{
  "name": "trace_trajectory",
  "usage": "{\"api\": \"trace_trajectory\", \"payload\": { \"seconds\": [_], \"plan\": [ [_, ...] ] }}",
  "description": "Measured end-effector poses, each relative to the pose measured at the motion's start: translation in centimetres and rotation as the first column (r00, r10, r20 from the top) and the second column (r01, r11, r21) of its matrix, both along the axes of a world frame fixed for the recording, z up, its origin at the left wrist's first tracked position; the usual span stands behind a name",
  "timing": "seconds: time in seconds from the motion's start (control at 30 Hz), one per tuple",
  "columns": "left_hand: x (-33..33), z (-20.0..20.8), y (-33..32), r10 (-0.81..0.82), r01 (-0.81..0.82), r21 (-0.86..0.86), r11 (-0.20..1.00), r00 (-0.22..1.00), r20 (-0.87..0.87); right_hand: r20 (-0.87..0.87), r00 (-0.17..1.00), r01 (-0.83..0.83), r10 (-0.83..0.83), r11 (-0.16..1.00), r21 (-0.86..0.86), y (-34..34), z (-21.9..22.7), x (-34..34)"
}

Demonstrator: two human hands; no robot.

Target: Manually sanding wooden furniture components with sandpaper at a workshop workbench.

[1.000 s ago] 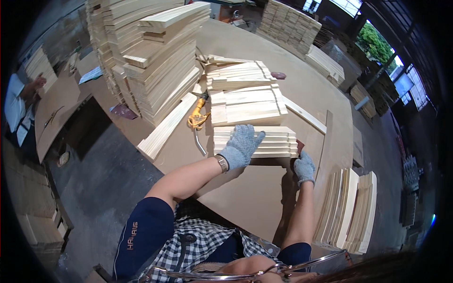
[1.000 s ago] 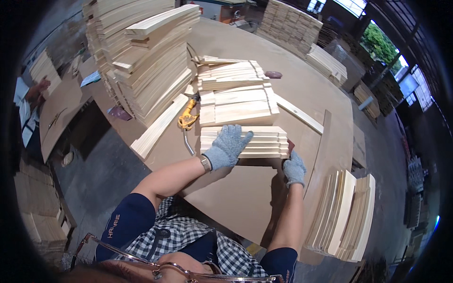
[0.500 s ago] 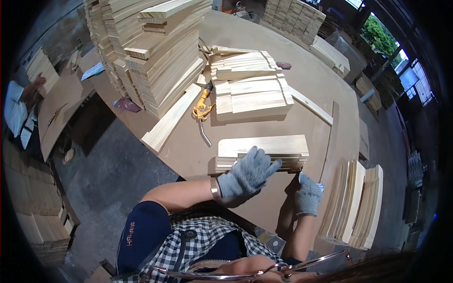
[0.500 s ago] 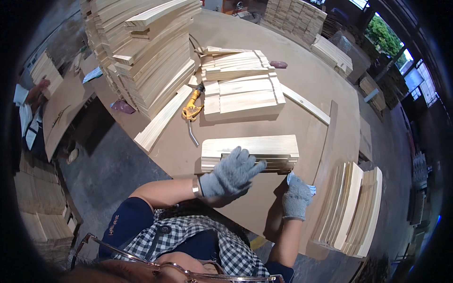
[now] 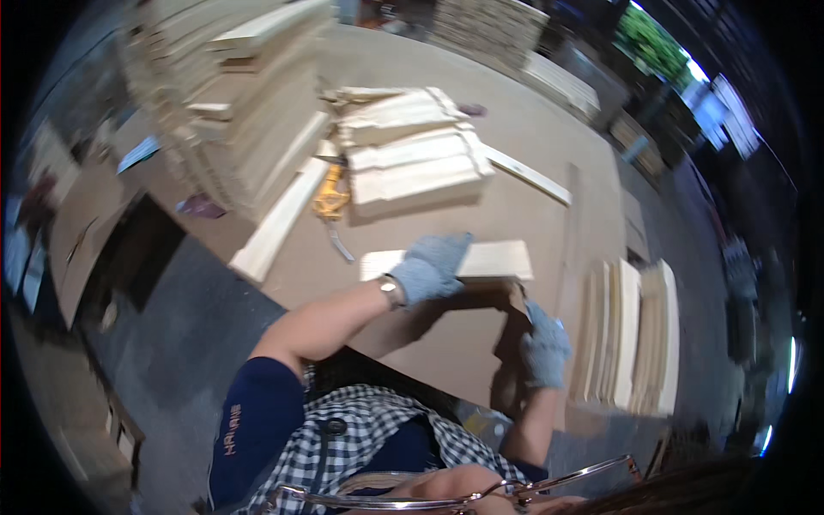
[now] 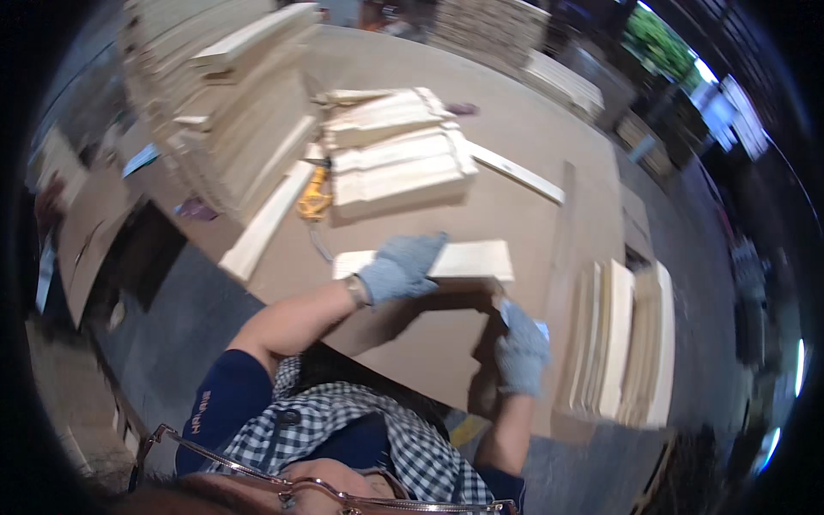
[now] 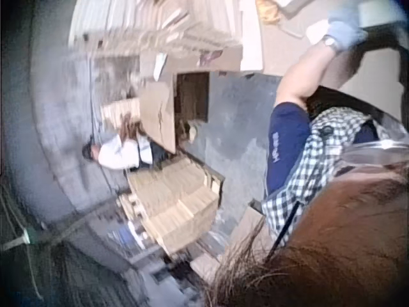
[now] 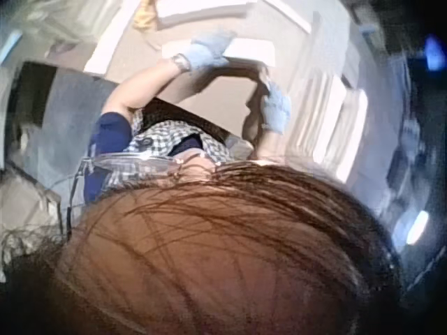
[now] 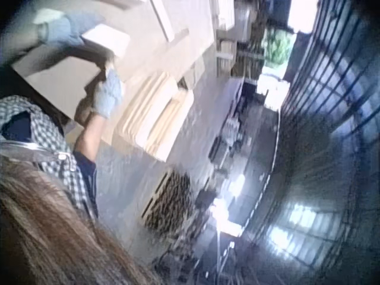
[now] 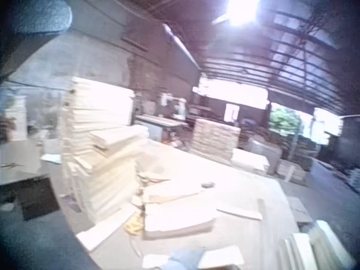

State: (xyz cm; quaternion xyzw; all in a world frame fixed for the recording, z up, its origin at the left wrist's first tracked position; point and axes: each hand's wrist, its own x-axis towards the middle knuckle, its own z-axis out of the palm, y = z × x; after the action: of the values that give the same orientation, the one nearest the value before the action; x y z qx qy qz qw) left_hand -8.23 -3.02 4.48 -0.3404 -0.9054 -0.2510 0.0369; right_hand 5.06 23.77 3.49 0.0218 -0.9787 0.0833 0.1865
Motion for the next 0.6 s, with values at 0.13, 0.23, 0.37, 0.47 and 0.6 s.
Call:
{"api": "trace_trajectory", "payload": {
  "seconds": [0.13, 0.23, 0.37, 0.47, 0.6],
  "plan": [
    [0.9, -0.4, -0.3, -0.070, 0.069, -0.026, 0.997, 0.997, -0.041, -0.049, 0.971, 0.231, -0.235, 0.970, -0.073, 0.3, 0.4, -0.1],
    [1.2, 0.0, -0.3, -0.100, 0.100, 0.000, 0.995, 0.995, 0.000, 0.161, 0.940, 0.319, -0.301, 0.942, -0.101, 0.7, 2.2, 1.2],
    [1.5, 0.6, -0.3, -0.106, 0.101, -0.059, 0.993, 0.991, -0.083, 0.190, 0.966, 0.222, -0.177, 0.941, -0.255, 1.0, 5.3, 2.5],
    [1.8, 0.7, 0.1, -0.075, 0.071, -0.036, 0.997, 0.991, -0.108, -0.004, 0.966, 0.237, -0.260, 0.888, -0.393, 0.2, 6.2, -0.4],
    [2.0, 0.9, 0.3, -0.039, 0.022, -0.126, 0.992, 0.990, -0.132, 0.071, 0.990, 0.139, -0.122, 0.930, -0.341, -1.4, 4.5, -7.5]
  ]
}}
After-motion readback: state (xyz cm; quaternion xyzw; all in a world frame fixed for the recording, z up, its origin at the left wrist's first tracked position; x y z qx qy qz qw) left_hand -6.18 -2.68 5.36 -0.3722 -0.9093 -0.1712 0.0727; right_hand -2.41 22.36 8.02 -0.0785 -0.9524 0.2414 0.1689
